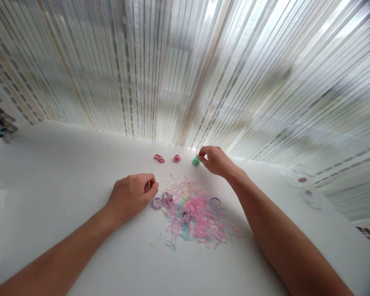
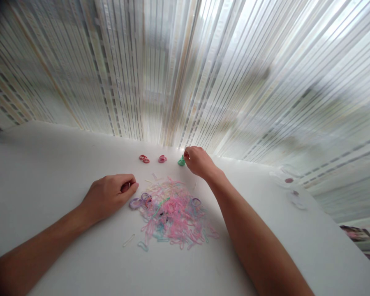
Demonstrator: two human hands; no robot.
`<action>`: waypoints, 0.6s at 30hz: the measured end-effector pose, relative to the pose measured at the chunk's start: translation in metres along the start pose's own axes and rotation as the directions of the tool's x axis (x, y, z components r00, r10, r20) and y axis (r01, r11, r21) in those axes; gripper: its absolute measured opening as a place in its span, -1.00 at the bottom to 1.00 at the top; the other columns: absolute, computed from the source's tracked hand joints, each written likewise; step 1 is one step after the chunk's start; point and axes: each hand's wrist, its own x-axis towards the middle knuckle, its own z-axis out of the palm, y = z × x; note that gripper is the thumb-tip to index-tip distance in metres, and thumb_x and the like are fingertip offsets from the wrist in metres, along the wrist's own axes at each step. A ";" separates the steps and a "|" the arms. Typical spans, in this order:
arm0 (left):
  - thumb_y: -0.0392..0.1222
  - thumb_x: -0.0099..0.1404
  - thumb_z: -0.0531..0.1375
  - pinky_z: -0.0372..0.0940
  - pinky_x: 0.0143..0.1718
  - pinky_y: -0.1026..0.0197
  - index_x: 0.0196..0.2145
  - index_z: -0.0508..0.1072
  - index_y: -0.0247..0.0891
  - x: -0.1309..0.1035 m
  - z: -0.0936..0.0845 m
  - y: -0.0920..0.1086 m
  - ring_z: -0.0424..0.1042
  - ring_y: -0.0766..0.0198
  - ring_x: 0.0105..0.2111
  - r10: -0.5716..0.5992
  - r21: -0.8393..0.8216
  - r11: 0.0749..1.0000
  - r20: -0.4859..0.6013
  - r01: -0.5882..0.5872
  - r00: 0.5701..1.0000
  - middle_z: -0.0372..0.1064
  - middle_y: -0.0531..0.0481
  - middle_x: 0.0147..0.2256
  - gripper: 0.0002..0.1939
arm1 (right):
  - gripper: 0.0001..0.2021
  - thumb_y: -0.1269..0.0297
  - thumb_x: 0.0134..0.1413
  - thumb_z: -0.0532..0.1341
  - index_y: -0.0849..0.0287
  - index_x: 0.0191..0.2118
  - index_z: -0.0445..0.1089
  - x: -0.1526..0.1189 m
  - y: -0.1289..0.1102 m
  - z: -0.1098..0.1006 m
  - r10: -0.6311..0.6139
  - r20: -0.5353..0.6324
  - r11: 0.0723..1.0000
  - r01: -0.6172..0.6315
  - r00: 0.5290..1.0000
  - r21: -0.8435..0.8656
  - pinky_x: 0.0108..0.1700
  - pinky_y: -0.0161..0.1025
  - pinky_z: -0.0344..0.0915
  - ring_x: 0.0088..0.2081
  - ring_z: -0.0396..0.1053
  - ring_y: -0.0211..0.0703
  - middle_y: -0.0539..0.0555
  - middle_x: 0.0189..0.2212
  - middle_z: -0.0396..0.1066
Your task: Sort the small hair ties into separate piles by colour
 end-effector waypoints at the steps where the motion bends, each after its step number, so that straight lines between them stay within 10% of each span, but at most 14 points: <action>1: 0.02 0.33 0.03 -0.01 -0.41 0.18 -0.45 0.39 -0.14 0.000 0.000 0.000 0.38 0.20 -0.43 0.000 -0.001 1.000 -0.001 0.000 1.000 0.45 0.06 -0.47 -0.70 | -0.83 0.38 0.24 0.15 0.24 -0.22 0.50 0.000 0.000 0.000 -0.002 0.002 1.000 0.002 1.000 0.000 -0.17 -0.25 0.19 -0.21 0.42 -0.09 0.18 -0.23 0.54; 18: 0.03 0.32 0.02 -0.02 -0.41 0.17 -0.45 0.40 -0.14 0.001 0.000 0.000 0.35 0.22 -0.44 -0.005 -0.007 1.000 0.004 0.005 1.000 0.43 0.05 -0.48 -0.69 | -0.82 0.38 0.21 0.16 0.22 -0.24 0.54 -0.004 0.003 -0.017 0.011 -0.060 1.000 -0.010 0.998 0.021 -0.26 -0.26 0.18 -0.37 0.41 -0.15 0.10 -0.40 0.52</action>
